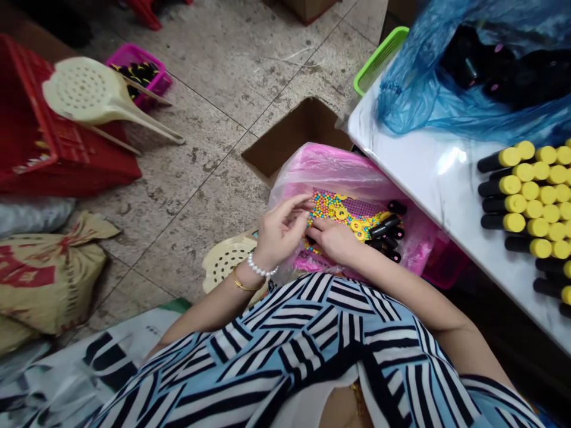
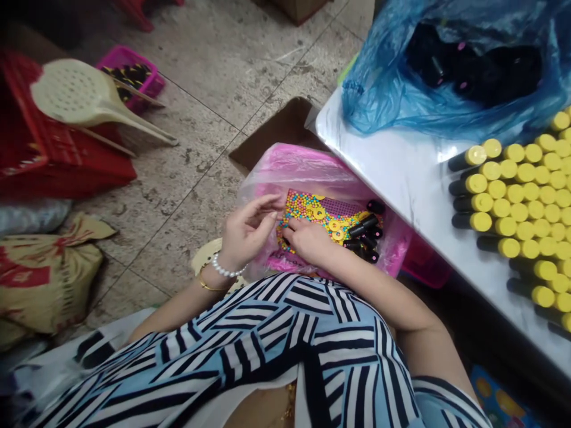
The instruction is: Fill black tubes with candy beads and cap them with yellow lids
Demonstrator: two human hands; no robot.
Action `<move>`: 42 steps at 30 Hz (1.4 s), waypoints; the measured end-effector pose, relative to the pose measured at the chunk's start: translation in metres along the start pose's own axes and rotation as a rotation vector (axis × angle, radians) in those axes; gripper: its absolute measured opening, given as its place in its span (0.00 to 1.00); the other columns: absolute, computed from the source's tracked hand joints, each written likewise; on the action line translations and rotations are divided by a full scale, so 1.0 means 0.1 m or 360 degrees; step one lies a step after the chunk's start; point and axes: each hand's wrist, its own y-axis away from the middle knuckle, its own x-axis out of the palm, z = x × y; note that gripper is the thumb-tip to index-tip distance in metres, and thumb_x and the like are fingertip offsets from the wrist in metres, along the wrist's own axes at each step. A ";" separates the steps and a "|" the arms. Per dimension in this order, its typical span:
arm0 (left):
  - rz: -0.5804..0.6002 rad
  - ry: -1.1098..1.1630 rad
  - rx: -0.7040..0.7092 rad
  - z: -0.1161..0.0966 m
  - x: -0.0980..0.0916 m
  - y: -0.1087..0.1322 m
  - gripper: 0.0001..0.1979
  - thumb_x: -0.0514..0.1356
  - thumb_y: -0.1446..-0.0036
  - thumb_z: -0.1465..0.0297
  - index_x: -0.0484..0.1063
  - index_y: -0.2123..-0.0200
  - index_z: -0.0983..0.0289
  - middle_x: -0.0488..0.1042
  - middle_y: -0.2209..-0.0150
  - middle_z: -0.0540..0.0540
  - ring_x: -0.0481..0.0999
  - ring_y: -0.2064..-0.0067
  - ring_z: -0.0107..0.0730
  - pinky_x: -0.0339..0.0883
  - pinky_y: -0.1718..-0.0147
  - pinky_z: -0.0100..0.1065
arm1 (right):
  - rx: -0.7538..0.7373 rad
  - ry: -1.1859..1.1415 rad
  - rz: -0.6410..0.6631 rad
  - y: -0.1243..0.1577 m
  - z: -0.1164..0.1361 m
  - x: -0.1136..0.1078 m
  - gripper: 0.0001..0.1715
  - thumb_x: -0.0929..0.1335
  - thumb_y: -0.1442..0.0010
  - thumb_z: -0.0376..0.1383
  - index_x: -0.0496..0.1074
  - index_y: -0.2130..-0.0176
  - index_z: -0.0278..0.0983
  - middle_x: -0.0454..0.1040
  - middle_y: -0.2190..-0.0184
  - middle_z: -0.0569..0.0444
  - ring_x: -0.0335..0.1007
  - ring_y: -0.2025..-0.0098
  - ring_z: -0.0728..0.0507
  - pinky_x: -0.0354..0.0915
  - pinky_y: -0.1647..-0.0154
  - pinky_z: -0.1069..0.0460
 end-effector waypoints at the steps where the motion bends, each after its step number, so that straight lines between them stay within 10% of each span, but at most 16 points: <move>1: -0.0049 -0.0124 0.0097 0.04 -0.01 0.01 0.18 0.59 0.32 0.72 0.75 0.41 0.62 0.80 0.48 0.59 0.81 0.48 0.36 0.77 0.43 0.41 | -0.0029 0.0044 -0.0020 0.01 -0.04 -0.01 0.19 0.61 0.25 0.36 0.75 0.43 0.38 0.75 0.50 0.45 0.68 0.51 0.38 0.66 0.50 0.45; 6: -0.0199 -0.0792 0.0402 0.17 -0.02 0.03 0.23 0.62 0.37 0.75 0.75 0.39 0.58 0.62 0.31 0.62 0.62 0.28 0.53 0.60 0.30 0.60 | -0.0145 0.0147 0.0020 0.11 -0.18 -0.06 0.17 0.61 0.26 0.34 0.77 0.49 0.35 0.76 0.53 0.41 0.65 0.50 0.36 0.65 0.49 0.44; 13: 0.0013 -0.0632 0.0317 0.37 -0.25 -0.14 0.13 0.58 0.32 0.72 0.78 0.48 0.56 0.59 0.27 0.55 0.64 0.28 0.44 0.68 0.32 0.49 | 0.0010 -0.0990 -0.0126 0.31 -0.29 -0.06 0.19 0.71 0.36 0.30 0.76 0.46 0.39 0.81 0.50 0.50 0.76 0.49 0.41 0.68 0.43 0.46; 20: -0.0173 -0.0866 0.0509 -0.14 -0.12 -0.10 0.21 0.63 0.35 0.71 0.75 0.40 0.56 0.64 0.32 0.59 0.64 0.30 0.53 0.63 0.31 0.58 | 0.0441 -0.1853 -0.0494 0.62 -0.42 -0.12 0.22 0.77 0.43 0.38 0.77 0.49 0.43 0.77 0.48 0.51 0.75 0.50 0.42 0.72 0.50 0.48; 23: 0.0032 -0.0613 0.0602 -0.31 0.06 -0.02 0.21 0.64 0.35 0.71 0.75 0.40 0.57 0.72 0.40 0.60 0.74 0.38 0.45 0.71 0.37 0.49 | 0.0575 -0.2104 -0.0604 0.68 -0.42 0.02 0.23 0.77 0.43 0.39 0.75 0.48 0.44 0.77 0.52 0.52 0.75 0.58 0.45 0.73 0.55 0.50; 30: 0.0290 -0.0292 0.0436 -0.16 0.21 0.04 0.19 0.63 0.33 0.72 0.74 0.40 0.63 0.79 0.45 0.60 0.78 0.43 0.39 0.74 0.40 0.43 | 0.0452 -0.1053 -0.0967 0.77 -0.39 0.06 0.19 0.72 0.37 0.33 0.77 0.46 0.43 0.75 0.51 0.49 0.74 0.53 0.43 0.73 0.50 0.47; 34: 0.0227 -0.0292 0.0403 -0.14 0.17 0.03 0.17 0.62 0.33 0.72 0.76 0.42 0.64 0.80 0.46 0.61 0.79 0.43 0.40 0.74 0.40 0.44 | 0.0173 -0.0505 -0.0790 0.79 -0.31 0.00 0.23 0.68 0.34 0.30 0.75 0.41 0.42 0.72 0.47 0.45 0.71 0.45 0.39 0.71 0.44 0.43; 42: 0.0209 -0.0254 0.0385 -0.07 0.15 0.06 0.16 0.62 0.33 0.71 0.77 0.43 0.66 0.80 0.47 0.63 0.80 0.44 0.40 0.75 0.41 0.43 | 0.0169 -0.0428 -0.0809 0.77 -0.36 -0.04 0.23 0.67 0.33 0.29 0.76 0.41 0.41 0.73 0.48 0.44 0.71 0.45 0.39 0.72 0.45 0.43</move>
